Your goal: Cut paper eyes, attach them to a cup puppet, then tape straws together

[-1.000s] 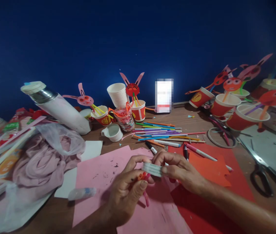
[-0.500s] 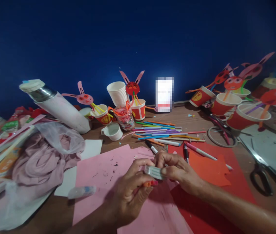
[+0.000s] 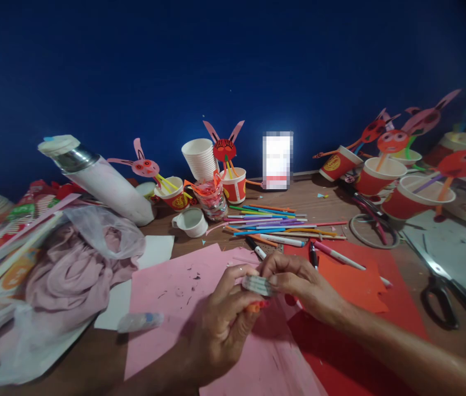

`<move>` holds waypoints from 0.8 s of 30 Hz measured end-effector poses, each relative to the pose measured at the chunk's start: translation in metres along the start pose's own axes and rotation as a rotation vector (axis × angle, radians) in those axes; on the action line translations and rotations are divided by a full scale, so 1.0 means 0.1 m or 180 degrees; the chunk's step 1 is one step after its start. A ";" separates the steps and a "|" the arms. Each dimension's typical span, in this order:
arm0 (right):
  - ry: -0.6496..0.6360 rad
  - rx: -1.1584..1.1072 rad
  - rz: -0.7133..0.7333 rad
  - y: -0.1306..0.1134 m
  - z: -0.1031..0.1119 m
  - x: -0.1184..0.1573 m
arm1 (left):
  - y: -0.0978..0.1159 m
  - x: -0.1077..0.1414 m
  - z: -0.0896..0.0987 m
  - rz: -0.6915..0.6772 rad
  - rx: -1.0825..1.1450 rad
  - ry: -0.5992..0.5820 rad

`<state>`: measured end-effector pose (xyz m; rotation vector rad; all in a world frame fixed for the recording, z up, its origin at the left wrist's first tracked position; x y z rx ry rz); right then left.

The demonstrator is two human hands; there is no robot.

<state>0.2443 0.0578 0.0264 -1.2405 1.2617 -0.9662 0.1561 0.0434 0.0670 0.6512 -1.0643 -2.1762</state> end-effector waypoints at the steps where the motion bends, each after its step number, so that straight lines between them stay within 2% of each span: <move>1: 0.0031 0.0068 -0.0044 0.00 0.02 0.00 | 0.02 0.01 -0.01 -0.0073 -0.0161 0.0028; 7: 0.0244 0.0301 0.0088 -0.14 0.11 0.00 | 0.15 0.06 0.00 -0.0373 -0.0790 0.0208; 12: -0.0105 -0.0057 0.0029 -0.12 -0.01 0.00 | 0.20 0.08 0.06 -0.0413 -0.0778 0.0402; 17: -0.0189 -0.0234 0.0030 -0.11 -0.06 0.00 | 0.16 0.12 0.01 -0.0396 -0.0889 0.0491; 24: -0.0332 -0.0334 -0.0197 -0.02 -0.11 0.07 | 0.14 0.11 -0.04 -0.0326 -0.0973 0.0244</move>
Point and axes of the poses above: each hand's wrist, its own x-axis away from the middle knuckle, its own z-axis out of the back of the hand, y = z × x, the point moved 10 cm from there along -x, towards the middle knuckle, and after that the axes turned 15 degrees about z, right-handed, at the moved point
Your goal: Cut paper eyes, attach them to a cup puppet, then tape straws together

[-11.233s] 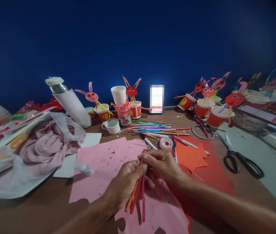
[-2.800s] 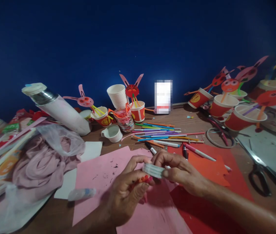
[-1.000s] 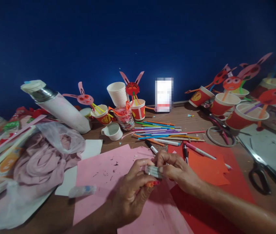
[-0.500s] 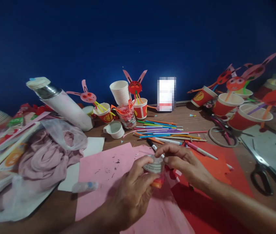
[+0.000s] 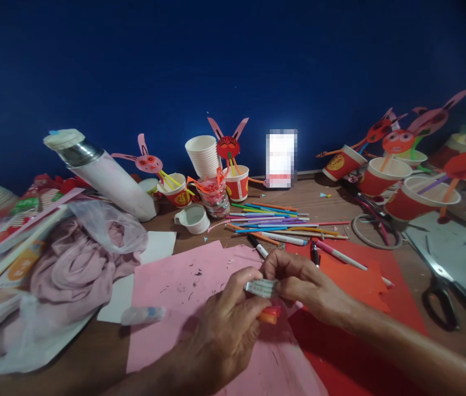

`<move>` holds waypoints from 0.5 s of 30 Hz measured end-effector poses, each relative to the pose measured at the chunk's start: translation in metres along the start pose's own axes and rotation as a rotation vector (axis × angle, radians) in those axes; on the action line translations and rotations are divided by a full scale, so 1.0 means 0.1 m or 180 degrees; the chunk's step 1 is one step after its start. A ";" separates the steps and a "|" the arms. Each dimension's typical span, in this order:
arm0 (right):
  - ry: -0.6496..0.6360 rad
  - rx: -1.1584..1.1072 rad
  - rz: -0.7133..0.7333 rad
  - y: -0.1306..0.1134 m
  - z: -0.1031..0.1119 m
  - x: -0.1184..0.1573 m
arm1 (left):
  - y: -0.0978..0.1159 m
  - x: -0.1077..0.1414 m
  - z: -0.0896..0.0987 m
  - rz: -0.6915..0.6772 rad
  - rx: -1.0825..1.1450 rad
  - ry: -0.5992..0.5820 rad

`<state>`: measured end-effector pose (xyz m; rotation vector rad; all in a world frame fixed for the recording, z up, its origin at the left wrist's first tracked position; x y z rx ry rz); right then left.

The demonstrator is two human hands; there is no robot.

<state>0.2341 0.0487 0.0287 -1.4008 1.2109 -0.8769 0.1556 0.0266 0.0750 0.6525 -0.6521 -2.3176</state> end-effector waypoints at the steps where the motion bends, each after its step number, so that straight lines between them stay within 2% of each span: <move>1: -0.0012 -0.0013 0.0000 0.02 0.00 0.01 | 0.00 0.00 0.00 0.0011 -0.0038 -0.0047; 6: -0.0043 -0.0105 0.0026 0.10 0.02 0.00 | 0.04 -0.02 0.02 0.0000 -0.0049 -0.0094; 11: -0.0122 -0.0381 0.0086 0.06 -0.02 -0.05 | 0.01 -0.04 0.01 0.0058 -0.0074 -0.0160; 15: -0.0117 -0.0464 0.0147 0.03 -0.03 -0.07 | 0.02 -0.07 0.04 0.0003 0.0287 -0.0279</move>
Point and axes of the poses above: each hand's wrist, its own x-axis away from the middle knuckle, its own z-axis out of the back of the hand, y = z × x, the point moved 10 cm from there along -x, towards the middle knuckle, and after that the axes turned 15 degrees about z, right-handed, at the moved point
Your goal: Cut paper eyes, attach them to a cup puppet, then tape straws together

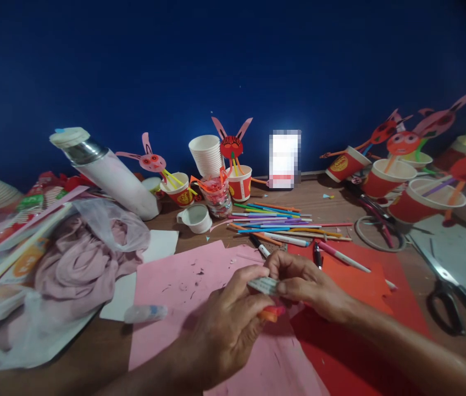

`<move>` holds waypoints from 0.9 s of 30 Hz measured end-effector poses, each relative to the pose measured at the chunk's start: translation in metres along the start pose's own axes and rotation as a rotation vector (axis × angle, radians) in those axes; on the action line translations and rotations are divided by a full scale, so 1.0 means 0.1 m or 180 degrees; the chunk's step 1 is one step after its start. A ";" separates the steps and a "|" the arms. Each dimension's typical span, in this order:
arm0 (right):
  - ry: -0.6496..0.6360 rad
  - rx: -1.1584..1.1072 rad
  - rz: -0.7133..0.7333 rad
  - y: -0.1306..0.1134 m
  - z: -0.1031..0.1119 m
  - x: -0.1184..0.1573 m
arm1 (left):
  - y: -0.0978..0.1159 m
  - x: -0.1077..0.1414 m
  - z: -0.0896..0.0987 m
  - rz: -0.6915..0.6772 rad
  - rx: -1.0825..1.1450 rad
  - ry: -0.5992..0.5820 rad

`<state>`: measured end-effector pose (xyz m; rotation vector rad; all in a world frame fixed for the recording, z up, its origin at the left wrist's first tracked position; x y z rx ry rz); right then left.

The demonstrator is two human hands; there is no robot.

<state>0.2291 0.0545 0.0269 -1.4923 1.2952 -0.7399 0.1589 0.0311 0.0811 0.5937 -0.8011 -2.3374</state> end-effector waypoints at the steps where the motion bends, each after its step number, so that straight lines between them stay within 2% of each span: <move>1: 0.0024 -0.0013 0.0034 0.00 0.01 0.00 | 0.00 -0.01 0.01 0.0017 0.0088 -0.0036; 8: -0.0061 -0.0382 0.0292 -0.02 -0.01 0.00 | -0.02 -0.12 0.02 0.0261 0.0265 -0.0249; 13: -0.0052 0.0070 0.0369 -0.07 0.01 0.01 | -0.08 -0.06 -0.03 0.0225 -0.0055 -0.0043; 19: -0.0020 0.0740 0.0133 -0.06 0.04 0.05 | -0.11 0.00 -0.11 0.0166 -0.0568 -0.0018; 22: 0.0076 0.0788 0.0065 -0.08 0.04 0.05 | -0.09 0.00 -0.12 0.0146 -0.0605 -0.0023; 27: 0.0123 0.0600 0.0033 -0.08 0.05 0.06 | -0.14 0.00 -0.12 0.0353 -0.0388 0.0043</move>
Point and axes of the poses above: each hand's wrist, its own x-axis away from the middle knuckle, its own z-axis out of the back of the hand, y = z × x, the point moved 10 cm from there along -x, towards the middle knuckle, and after that the axes turned 15 degrees about z, right-handed, at the moved point
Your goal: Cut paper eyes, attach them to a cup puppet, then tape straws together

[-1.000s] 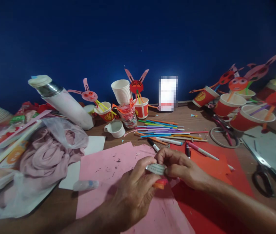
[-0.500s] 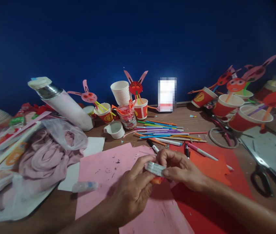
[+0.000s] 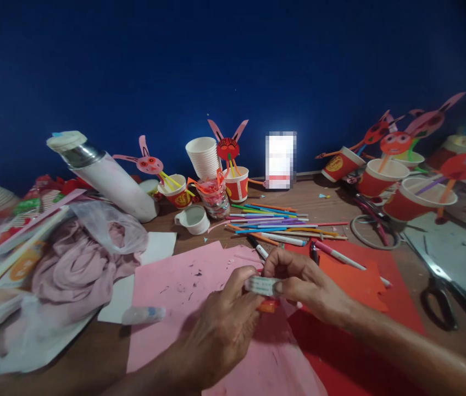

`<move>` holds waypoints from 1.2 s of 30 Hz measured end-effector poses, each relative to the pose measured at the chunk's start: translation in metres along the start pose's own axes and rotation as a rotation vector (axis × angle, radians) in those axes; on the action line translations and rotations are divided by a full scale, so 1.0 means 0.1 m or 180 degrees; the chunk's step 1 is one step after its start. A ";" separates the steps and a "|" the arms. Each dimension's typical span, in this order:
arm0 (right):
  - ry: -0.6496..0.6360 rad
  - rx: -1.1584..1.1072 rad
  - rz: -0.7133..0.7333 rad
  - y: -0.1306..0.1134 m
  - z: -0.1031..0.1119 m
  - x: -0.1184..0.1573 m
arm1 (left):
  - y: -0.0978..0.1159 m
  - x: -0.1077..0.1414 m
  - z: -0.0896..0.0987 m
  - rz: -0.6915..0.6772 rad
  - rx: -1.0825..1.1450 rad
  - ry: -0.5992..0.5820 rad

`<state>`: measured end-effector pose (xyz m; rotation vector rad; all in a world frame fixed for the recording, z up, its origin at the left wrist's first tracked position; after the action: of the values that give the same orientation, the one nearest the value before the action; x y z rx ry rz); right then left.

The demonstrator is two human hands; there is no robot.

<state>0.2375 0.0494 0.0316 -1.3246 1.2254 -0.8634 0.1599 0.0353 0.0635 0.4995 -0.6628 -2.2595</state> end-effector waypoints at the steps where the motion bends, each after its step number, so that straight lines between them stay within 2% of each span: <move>1: -0.0009 -0.0033 0.0011 0.00 0.00 0.00 | 0.00 0.00 0.00 0.0015 0.0031 0.0008; 12: 0.0032 -0.0360 0.0029 0.00 0.02 -0.03 | 0.03 -0.04 0.14 0.0037 0.0475 0.0081; 15: -0.0056 -0.0496 0.0047 0.01 0.01 -0.04 | -0.06 -0.08 0.17 0.0297 0.1088 0.0029; 19: -0.0139 -0.0808 0.0209 -0.03 -0.03 -0.06 | -0.27 -0.12 0.10 0.0918 0.2466 -0.0195; 22: -0.0175 -0.1077 0.0311 -0.06 -0.07 -0.06 | -0.31 -0.12 0.06 0.1016 0.2937 -0.0284; 27: 0.0026 -0.1091 0.0148 -0.02 -0.07 -0.05 | -0.30 -0.10 0.00 0.1022 0.3055 -0.0423; 30: 0.0153 -0.0984 0.0076 -0.01 -0.05 -0.04 | -0.28 -0.09 0.02 0.0949 0.2745 -0.0332; 32: 0.0139 -0.0963 0.0087 -0.03 -0.06 -0.04 | -0.27 -0.10 0.05 0.0907 0.2525 -0.0248; 36: 0.0100 -0.0956 0.0146 -0.07 -0.07 -0.04 | -0.28 -0.12 0.07 0.0893 0.2595 -0.0252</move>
<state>0.2311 0.0506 0.0404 -1.5180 1.4460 -0.6878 0.1498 0.0633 0.0546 0.6425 -1.5980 -1.6829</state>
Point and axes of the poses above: each hand's wrist, its own x-axis away from the middle knuckle, its own z-axis out of the back of the hand, y = z × x, the point moved 10 cm from there along -x, towards the middle knuckle, and after that the axes turned 15 degrees about z, right-handed, at the moved point
